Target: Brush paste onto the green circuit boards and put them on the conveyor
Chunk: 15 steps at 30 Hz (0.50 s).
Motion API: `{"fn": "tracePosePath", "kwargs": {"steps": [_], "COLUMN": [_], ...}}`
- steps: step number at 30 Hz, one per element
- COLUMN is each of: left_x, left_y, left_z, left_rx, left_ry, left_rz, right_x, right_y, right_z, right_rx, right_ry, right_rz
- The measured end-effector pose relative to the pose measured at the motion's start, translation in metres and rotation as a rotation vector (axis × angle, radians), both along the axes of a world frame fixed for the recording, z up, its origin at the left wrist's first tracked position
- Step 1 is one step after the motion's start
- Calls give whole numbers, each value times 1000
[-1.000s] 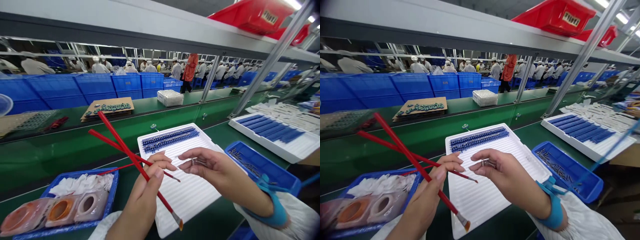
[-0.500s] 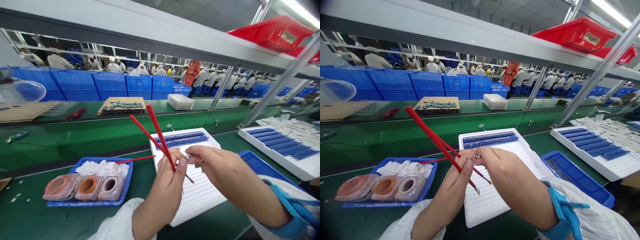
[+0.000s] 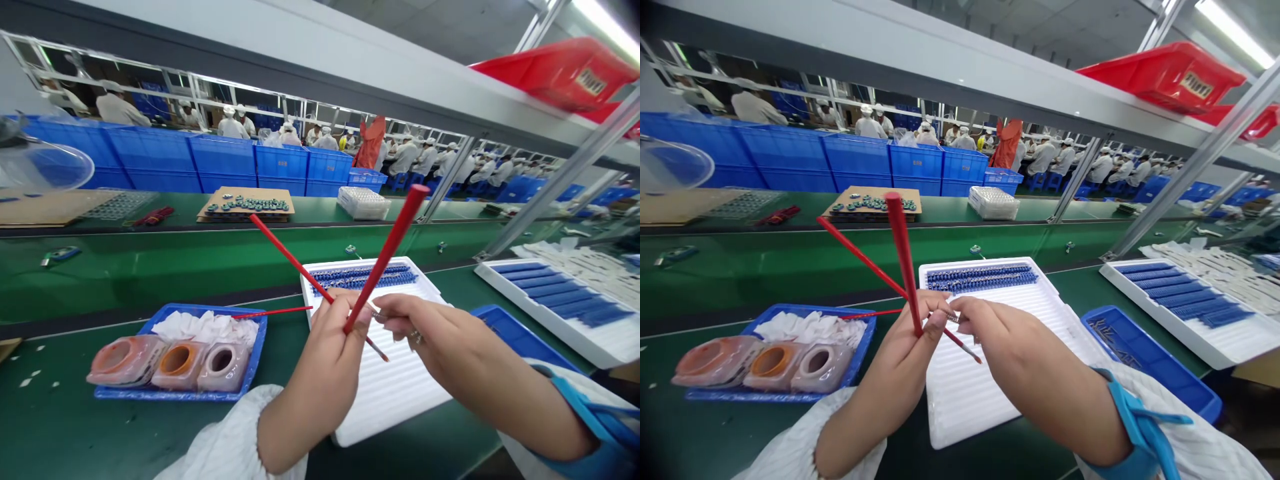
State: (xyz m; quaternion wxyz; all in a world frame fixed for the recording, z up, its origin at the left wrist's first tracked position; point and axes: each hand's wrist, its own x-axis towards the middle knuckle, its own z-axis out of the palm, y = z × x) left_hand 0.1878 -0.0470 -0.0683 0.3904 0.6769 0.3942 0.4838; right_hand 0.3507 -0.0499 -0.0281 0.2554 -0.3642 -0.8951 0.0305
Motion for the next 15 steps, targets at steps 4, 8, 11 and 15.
{"fn": "tracePosePath", "kwargs": {"steps": [4, 8, 11, 15], "left_x": [0, 3, 3, 2], "left_y": [1, 2, 2, 1], "left_z": [-3, -2, -1, -1], "left_rx": [-10, -24, -15, -4], "left_ry": [26, 52, 86, 99], "left_rz": [41, 56, 62, 38], "right_x": [5, 9, 7, 5], "right_y": [1, 4, 8, 6], "right_z": [4, 2, -4, -8], "right_rx": [-180, -597, -1085, -1280], "right_ry": [120, 326, 572, 742], "right_rz": [-81, -93, 6, 81]}}
